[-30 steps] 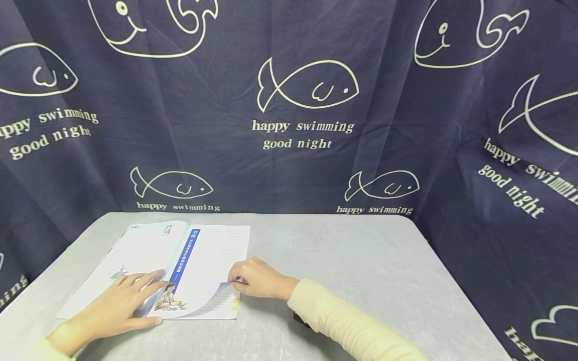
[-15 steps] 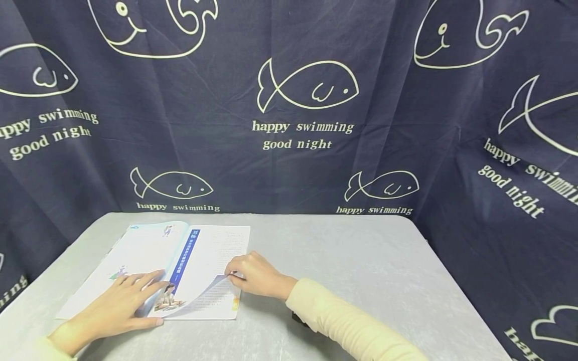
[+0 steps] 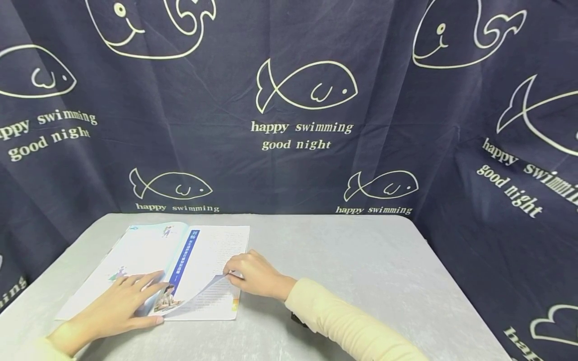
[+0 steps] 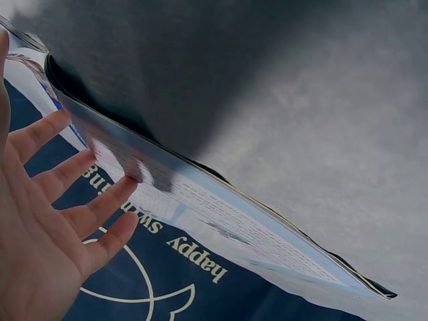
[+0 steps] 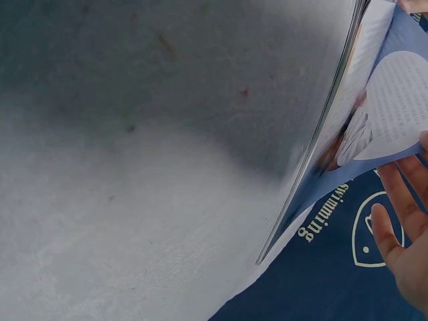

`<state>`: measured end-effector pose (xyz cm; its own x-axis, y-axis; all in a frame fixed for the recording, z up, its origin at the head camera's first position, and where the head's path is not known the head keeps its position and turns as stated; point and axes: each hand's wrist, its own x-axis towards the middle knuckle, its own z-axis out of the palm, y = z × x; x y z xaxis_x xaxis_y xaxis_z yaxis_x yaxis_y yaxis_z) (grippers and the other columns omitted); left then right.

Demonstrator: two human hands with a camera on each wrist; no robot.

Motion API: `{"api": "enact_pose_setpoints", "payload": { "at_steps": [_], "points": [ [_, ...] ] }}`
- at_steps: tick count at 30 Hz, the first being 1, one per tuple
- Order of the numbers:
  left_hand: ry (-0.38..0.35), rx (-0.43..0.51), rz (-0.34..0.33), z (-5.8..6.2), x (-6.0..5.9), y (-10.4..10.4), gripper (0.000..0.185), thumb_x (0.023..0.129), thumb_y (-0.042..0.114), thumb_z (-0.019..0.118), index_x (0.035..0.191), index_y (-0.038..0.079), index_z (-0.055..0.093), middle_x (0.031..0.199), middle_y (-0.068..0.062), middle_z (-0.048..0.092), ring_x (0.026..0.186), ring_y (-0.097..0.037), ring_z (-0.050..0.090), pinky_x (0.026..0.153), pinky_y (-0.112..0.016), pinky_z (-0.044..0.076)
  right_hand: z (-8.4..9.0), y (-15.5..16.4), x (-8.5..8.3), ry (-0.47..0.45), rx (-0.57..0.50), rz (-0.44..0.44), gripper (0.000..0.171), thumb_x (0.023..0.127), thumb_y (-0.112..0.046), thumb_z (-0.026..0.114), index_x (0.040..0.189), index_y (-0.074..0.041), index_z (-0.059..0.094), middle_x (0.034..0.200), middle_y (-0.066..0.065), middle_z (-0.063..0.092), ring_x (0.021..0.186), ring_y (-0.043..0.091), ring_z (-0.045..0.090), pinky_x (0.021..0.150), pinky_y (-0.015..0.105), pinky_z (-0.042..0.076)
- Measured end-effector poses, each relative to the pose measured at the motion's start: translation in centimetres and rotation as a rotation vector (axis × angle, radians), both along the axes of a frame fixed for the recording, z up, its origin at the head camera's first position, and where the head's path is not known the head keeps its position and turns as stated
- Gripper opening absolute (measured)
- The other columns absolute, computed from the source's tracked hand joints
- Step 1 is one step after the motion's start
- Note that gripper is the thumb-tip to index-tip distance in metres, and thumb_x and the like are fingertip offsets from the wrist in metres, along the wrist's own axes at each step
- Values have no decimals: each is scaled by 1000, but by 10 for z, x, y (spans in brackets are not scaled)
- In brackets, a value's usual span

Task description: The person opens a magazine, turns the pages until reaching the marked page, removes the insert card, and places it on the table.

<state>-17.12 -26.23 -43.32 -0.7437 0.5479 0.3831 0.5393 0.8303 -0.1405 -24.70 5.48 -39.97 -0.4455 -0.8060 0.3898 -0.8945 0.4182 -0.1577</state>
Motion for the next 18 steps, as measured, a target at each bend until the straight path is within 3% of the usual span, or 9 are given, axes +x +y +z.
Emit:
{"api": "enact_pose_setpoints", "payload": {
  "at_steps": [11, 18],
  "points": [
    [8, 1, 9, -1, 0, -1, 56, 72, 64, 59, 114, 26, 61, 118, -5, 58, 98, -28, 56, 77, -51, 40, 2, 1, 3, 3, 9, -18, 10, 85, -14, 60, 91, -15, 67, 92, -9, 67, 88, 5, 61, 80, 23, 42],
    [-26, -5, 26, 1, 2, -1, 52, 75, 61, 58, 115, 28, 60, 120, -3, 57, 101, -28, 56, 79, -50, 40, 2, 3, 3, -1, 4, -42, 16, 85, -16, 59, 100, -16, 64, 100, -7, 66, 93, 6, 59, 78, 22, 40]
  ]
}}
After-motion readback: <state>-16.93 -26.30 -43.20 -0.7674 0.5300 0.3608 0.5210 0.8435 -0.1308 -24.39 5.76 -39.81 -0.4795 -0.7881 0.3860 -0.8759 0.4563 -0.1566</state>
